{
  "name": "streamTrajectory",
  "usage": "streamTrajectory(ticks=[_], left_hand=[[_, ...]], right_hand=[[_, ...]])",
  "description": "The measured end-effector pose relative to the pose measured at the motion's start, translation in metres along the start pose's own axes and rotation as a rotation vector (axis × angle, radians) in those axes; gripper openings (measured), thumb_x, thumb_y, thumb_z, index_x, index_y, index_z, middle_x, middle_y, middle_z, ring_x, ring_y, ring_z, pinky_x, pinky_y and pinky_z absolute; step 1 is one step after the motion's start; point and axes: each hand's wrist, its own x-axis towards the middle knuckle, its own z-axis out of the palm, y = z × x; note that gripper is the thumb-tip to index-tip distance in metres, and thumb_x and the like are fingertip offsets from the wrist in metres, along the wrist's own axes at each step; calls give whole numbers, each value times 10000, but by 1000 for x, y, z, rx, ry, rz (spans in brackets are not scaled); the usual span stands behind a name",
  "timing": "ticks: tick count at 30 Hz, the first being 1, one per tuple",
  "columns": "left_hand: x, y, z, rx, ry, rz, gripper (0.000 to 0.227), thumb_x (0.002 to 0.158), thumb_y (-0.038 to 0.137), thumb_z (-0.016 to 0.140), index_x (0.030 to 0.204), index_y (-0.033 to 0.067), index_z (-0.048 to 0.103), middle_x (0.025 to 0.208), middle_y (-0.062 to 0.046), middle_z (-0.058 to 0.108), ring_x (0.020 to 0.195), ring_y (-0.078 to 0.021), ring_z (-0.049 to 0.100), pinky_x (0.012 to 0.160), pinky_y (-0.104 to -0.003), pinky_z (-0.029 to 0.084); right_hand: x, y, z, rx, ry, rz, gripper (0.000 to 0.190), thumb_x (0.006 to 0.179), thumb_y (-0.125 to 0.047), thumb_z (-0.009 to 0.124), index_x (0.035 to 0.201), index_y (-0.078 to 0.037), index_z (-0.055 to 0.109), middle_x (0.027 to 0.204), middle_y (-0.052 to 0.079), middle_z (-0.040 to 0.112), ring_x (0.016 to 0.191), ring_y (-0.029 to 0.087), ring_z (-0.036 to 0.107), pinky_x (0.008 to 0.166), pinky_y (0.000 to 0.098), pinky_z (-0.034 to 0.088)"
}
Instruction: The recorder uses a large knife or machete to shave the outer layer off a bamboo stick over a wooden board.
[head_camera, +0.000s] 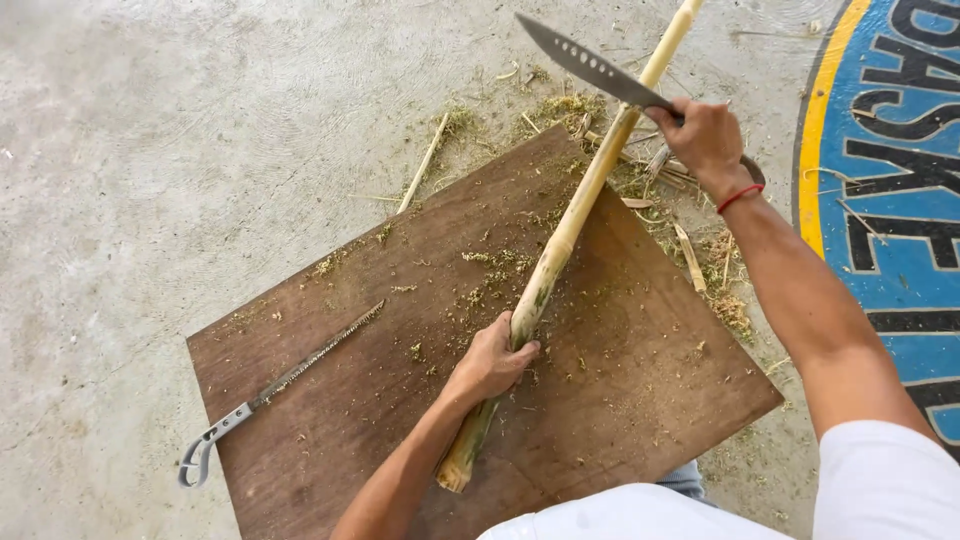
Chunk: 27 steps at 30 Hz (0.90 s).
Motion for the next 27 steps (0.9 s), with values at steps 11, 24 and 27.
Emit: streamTrajectory(ticks=[11,24,27], left_hand=[[-5,7,5,114,87,46,384,943,278,653,1163,8,492,847,-168,685,687,-238,690,602,-417,555],[-4,3,0,63,0,-20,340,968,285,642,1149,27,515,889,-134,658,658,-189,629,559,-394,562],[2,-1,0,24,-11,-44,342,965,275,639,1159,21,519,903,-139,675,658,-184,634,559,-360,586]], right_hand=[[-121,-95,-35,78,-95,-278,332,1037,-444,619,940,-171,782,565,-36,598,369,61,366,331,268,302],[-116,-79,-39,119,-162,-224,450,1046,-469,608,812,-111,750,487,-18,542,331,86,339,328,286,288],[-143,-120,-62,67,-134,-218,402,993,-456,633,819,-115,757,474,2,530,363,65,383,348,284,316]])
